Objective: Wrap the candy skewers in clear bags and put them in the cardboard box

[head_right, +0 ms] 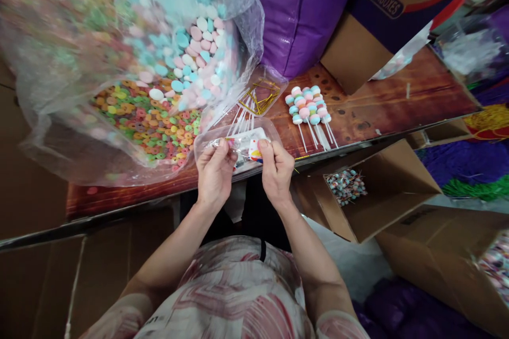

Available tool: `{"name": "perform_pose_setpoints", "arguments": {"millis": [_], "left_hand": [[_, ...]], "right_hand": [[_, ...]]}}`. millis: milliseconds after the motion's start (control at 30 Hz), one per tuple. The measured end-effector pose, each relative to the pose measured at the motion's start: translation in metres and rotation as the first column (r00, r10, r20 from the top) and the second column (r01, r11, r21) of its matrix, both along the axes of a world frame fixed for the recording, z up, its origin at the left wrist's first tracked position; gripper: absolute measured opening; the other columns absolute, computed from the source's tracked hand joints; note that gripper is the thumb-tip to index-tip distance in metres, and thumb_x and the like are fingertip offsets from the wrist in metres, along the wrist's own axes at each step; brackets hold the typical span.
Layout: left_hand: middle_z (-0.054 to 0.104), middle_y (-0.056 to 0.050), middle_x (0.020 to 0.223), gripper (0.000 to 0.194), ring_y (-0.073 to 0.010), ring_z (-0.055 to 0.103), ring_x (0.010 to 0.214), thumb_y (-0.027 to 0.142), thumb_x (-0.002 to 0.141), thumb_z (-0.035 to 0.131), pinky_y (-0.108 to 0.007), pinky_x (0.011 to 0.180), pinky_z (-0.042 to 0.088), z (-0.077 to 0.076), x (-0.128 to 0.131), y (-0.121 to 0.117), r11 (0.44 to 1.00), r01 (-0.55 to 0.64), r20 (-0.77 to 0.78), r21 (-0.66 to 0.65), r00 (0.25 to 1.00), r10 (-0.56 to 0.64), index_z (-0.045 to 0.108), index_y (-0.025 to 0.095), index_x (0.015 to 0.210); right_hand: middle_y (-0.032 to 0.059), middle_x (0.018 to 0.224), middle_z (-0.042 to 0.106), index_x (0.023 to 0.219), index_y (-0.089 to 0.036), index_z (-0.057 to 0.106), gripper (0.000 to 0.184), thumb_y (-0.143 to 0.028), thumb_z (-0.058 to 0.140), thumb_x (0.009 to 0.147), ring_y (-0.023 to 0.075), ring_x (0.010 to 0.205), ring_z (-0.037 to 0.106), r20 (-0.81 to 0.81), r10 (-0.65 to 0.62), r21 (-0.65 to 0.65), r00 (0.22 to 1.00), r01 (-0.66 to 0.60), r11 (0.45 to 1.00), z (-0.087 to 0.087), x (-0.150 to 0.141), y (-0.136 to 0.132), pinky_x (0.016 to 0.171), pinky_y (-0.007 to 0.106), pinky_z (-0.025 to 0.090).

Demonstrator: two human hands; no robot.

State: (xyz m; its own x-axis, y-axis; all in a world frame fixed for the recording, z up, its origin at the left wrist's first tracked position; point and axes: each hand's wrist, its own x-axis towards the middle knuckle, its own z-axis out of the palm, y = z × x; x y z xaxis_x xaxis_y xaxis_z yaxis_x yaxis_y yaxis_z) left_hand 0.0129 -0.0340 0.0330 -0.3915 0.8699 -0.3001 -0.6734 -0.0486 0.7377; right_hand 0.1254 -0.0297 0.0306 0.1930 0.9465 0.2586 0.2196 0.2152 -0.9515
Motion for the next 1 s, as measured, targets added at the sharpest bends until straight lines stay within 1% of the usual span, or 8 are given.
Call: {"name": "perform_pose_setpoints", "arguments": {"millis": [167,400,533,600,667,800,900,1000], "left_hand": [[0.059,0.005,0.063,0.039,-0.0060,0.053,0.059,0.042,0.075,0.092,-0.020,0.059,0.043,0.000,0.004,0.001,0.999,-0.030,-0.022,0.038,0.999,0.031,0.063,0.019,0.063],[0.068,0.004,0.071,0.042,-0.0067,0.061,0.063,0.037,0.057,0.101,-0.018,0.060,0.049,0.001,-0.003,0.009,0.999,0.029,0.059,-0.040,0.998,-0.027,0.065,0.018,0.065],[0.065,0.005,0.066,0.042,-0.0054,0.058,0.060,0.034,0.059,0.100,-0.017,0.057,0.046,0.000,-0.002,0.012,0.998,-0.034,0.082,-0.049,0.996,0.037,0.062,0.018,0.064],[0.064,0.005,0.065,0.042,-0.0050,0.058,0.059,0.034,0.060,0.099,-0.017,0.058,0.046,-0.001,-0.003,0.013,0.996,-0.053,0.100,-0.078,0.993,0.061,0.060,0.018,0.065],[0.064,0.005,0.065,0.042,-0.0048,0.059,0.059,0.033,0.063,0.099,-0.017,0.061,0.048,-0.002,-0.007,0.015,0.993,-0.049,0.122,-0.109,0.991,0.063,0.060,0.018,0.067],[0.063,0.006,0.063,0.042,-0.0046,0.059,0.057,0.035,0.066,0.098,-0.019,0.063,0.049,-0.003,-0.014,0.017,0.988,-0.013,0.151,-0.151,0.988,0.036,0.059,0.018,0.069],[0.062,0.007,0.062,0.046,-0.0058,0.060,0.056,0.039,0.066,0.097,-0.020,0.064,0.049,-0.004,-0.015,0.018,0.987,0.009,0.158,-0.160,0.987,0.017,0.057,0.019,0.069],[0.064,0.005,0.064,0.045,-0.0079,0.064,0.060,0.043,0.069,0.095,-0.022,0.067,0.050,-0.005,-0.016,0.019,0.986,0.038,0.167,-0.162,0.986,-0.011,0.057,0.019,0.072]], "right_hand": [[-0.0052,0.062,0.029,0.062,-0.022,0.034,0.056,-0.054,0.057,0.101,0.0098,0.059,0.028,0.062,-0.054,0.036,0.997,0.051,0.998,-0.001,0.001,0.003,0.055,0.028,0.027],[-0.0053,0.061,0.031,0.061,-0.021,0.034,0.053,-0.047,0.058,0.101,0.0094,0.059,0.029,0.144,0.082,0.047,0.986,-0.089,0.995,-0.002,0.013,0.008,0.057,0.027,0.028],[-0.0049,0.059,0.038,0.061,-0.022,0.040,0.050,-0.044,0.055,0.103,0.0107,0.057,0.036,0.217,-0.026,0.065,0.976,0.012,0.998,-0.005,0.026,0.025,0.060,0.028,0.034],[-0.0023,0.062,0.047,0.065,-0.022,0.048,0.045,-0.042,0.051,0.105,0.0136,0.061,0.044,0.349,-0.145,0.109,0.926,0.114,0.987,-0.008,0.041,0.041,0.065,0.030,0.039],[0.0030,0.072,0.057,0.073,-0.022,0.056,0.036,-0.039,0.051,0.104,0.0182,0.071,0.052,0.537,-0.267,0.177,0.800,0.203,0.963,-0.014,0.062,0.060,0.073,0.033,0.042],[0.0147,0.101,0.066,0.095,-0.020,0.063,0.018,-0.038,0.063,0.096,0.0288,0.093,0.059,0.796,-0.290,0.163,0.531,0.272,0.948,-0.030,0.101,0.092,0.082,0.040,0.045],[0.0145,0.096,0.067,0.096,-0.020,0.063,0.014,-0.033,0.063,0.095,0.0291,0.089,0.060,0.836,-0.240,0.094,0.494,0.302,0.949,-0.041,0.112,0.102,0.079,0.040,0.046],[0.0135,0.093,0.069,0.090,-0.020,0.064,0.012,-0.027,0.057,0.096,0.0272,0.085,0.061,0.772,-0.289,0.133,0.567,0.299,0.945,-0.045,0.112,0.102,0.077,0.039,0.047]]}}
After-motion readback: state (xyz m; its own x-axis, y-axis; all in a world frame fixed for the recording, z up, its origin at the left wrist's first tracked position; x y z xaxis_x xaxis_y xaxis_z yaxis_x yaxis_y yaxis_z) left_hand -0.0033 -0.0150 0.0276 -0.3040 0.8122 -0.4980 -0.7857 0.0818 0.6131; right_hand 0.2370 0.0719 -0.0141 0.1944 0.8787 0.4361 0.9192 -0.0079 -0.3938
